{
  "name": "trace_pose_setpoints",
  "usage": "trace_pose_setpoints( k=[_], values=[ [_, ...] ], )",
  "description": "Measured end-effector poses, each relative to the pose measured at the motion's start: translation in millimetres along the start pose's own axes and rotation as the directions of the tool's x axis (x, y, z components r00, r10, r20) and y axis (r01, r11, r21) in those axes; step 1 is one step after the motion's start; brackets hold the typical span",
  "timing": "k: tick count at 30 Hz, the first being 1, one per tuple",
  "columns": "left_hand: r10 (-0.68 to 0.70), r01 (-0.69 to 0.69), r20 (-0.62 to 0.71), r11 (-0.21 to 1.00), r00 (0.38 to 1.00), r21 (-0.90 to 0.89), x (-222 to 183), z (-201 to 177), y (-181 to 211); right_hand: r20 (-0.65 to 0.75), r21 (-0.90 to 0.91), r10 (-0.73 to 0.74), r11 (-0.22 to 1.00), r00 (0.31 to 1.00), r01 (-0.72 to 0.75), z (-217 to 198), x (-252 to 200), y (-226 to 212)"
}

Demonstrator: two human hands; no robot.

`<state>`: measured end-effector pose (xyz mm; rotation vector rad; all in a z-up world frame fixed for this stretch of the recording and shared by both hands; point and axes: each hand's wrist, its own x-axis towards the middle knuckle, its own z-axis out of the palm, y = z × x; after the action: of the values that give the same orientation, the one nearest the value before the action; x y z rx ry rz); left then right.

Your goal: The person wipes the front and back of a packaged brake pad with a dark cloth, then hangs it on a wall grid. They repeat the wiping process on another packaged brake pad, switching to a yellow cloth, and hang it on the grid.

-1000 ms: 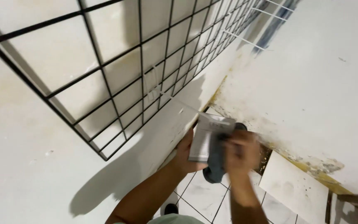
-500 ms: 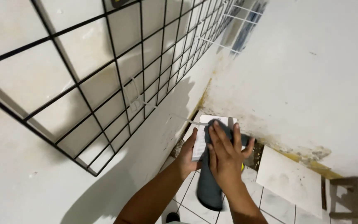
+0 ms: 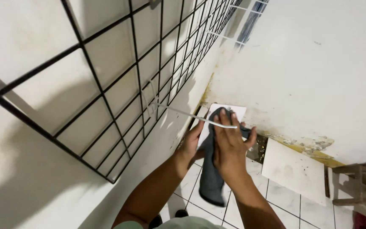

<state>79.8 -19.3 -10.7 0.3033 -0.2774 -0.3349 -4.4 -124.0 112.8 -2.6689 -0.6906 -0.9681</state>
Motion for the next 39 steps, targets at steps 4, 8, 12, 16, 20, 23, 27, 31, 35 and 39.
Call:
trace_pose_setpoints(
  k=[4, 8, 12, 16, 20, 23, 27, 31, 35, 39],
  values=[
    [0.200, -0.200, -0.068, 0.980, 0.977, 0.005, 9, 7, 38, 0.096, 0.100, -0.151, 0.985, 0.984, 0.141, 25, -21, -24],
    [0.057, -0.093, 0.456, 0.994, 0.888, 0.056, 11, 25, 57, 0.130, 0.089, -0.079, 0.994, 0.988, 0.068, 37, -10, -12],
    [0.072, -0.048, 0.348, 0.996, 0.935, -0.078, 17, 8, 59, -0.019, 0.051, -0.142, 0.988, 0.990, 0.143, 51, -7, -17],
    [0.234, -0.225, 0.099, 0.969, 0.967, -0.100, 5, -3, 62, 0.021, 0.092, -0.204, 0.975, 0.979, 0.202, 59, -12, -8],
    [0.141, -0.105, 0.339, 0.987, 0.930, -0.124, -1, 62, 90, -0.052, 0.168, -0.069, 0.983, 0.996, 0.077, 41, -4, -8],
    [0.181, -0.144, 0.369, 0.981, 0.911, -0.127, 2, 57, 75, -0.118, 0.212, -0.094, 0.970, 0.988, 0.118, 47, -12, -23],
    [0.168, -0.151, 0.377, 0.986, 0.911, -0.074, 4, 56, 72, -0.053, 0.248, -0.108, 0.962, 0.993, 0.118, 51, -18, -12],
    [0.149, -0.117, 0.318, 0.986, 0.936, -0.119, -4, 73, 82, -0.039, 0.285, 0.028, 0.958, 0.999, -0.016, 28, -16, -3],
    [0.096, -0.106, 0.365, 0.994, 0.926, 0.007, -1, 64, 78, -0.006, 0.158, -0.015, 0.987, 1.000, 0.016, 50, -37, -9],
    [0.062, -0.015, 0.327, 0.989, 0.943, -0.144, 5, 50, 61, 0.067, 0.132, -0.069, 0.989, 0.995, 0.059, 57, -39, -3]
  ],
)
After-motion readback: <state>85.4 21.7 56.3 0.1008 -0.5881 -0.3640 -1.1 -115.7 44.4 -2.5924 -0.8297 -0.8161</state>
